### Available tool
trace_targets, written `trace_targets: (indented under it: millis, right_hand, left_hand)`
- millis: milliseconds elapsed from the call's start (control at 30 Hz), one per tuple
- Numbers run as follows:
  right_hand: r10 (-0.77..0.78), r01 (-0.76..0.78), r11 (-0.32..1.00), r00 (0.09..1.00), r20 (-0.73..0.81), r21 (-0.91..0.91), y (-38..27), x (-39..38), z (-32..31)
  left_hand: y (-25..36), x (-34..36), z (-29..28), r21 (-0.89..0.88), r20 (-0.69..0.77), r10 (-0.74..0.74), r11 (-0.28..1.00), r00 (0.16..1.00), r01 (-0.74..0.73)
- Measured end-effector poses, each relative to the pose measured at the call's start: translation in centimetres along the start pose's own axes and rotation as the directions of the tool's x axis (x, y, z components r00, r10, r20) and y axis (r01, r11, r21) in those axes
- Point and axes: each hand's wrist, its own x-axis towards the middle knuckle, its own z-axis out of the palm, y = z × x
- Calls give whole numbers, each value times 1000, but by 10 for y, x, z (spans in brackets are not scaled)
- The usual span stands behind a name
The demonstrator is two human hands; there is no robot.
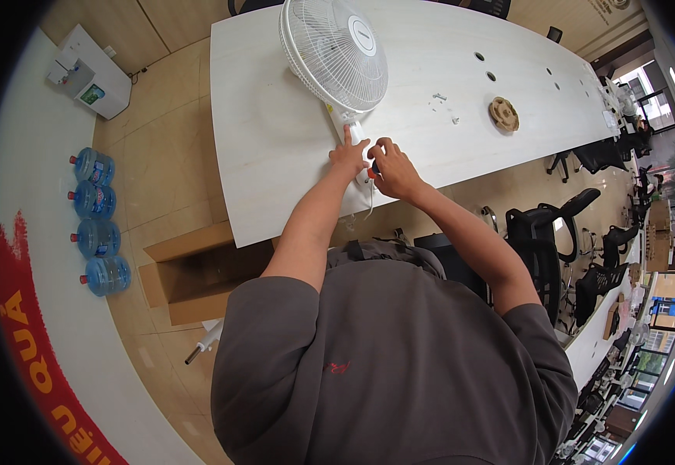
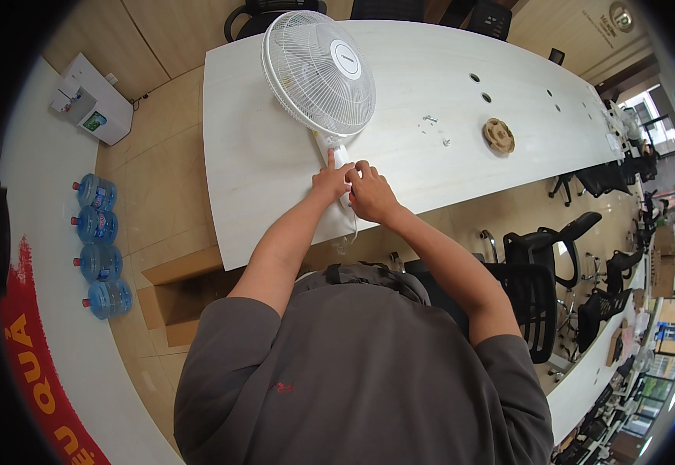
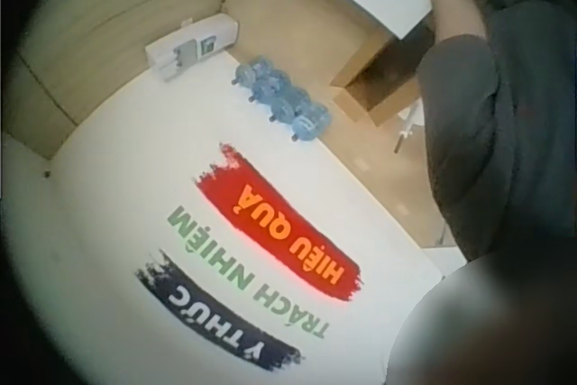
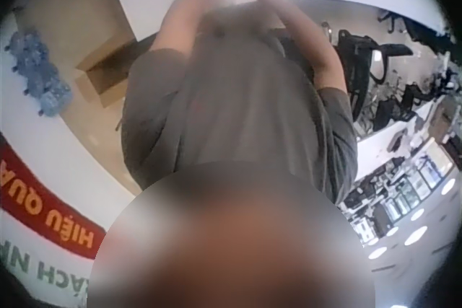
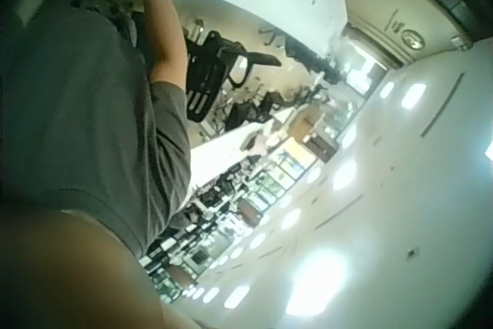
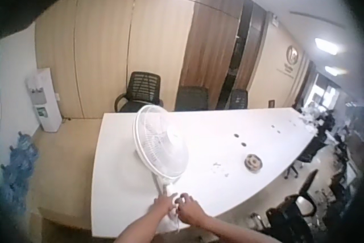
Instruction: Using a screwdriver to repair or assemble the base of a white electric fan.
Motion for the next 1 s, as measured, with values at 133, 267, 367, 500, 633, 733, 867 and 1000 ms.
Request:
trace_targets:
  millis: [133,267,367,500,633,733,867,1000]
  right_hand:
    - [366,-389,920,899,241,50,-9,5,-11]
    - [194,-233,962,950,245,143,5,-2,2]
    - [153,-193,966,963,223,170,8,-5,2]
    - [181,-220,960,960,215,175,5,-5,-5]
    - [182,-223,952,963,197,211,6,-6,-8]
    - [189,-230,948,963,192,220,6,-7,-9]
    - [196,-234,948,963,185,215,6,-8,-10]
    - [223,-268,935,953,205,234,6,-8,-12]
  left_hand:
    - [3,-5,-3,31,-2,10,999,1000,-10]
    - [3,-5,-4,6,-9,3,1000,1000,-3]
    - [4,-5,-4,-3,-10,1,1000,1000,-1]
    - [-2,-2,0,31,-22,18,999,1000,-17]
    - [2,-5,-3,-7,-16,12,1000,1000,-12]
    - [2,-5,-3,-5,-22,18,1000,1000,-19]
    - [1,-6,-3,15,-21,24,1000,999,-24]
    - [1,-7,-3,26,-33,33,999,999,-32]
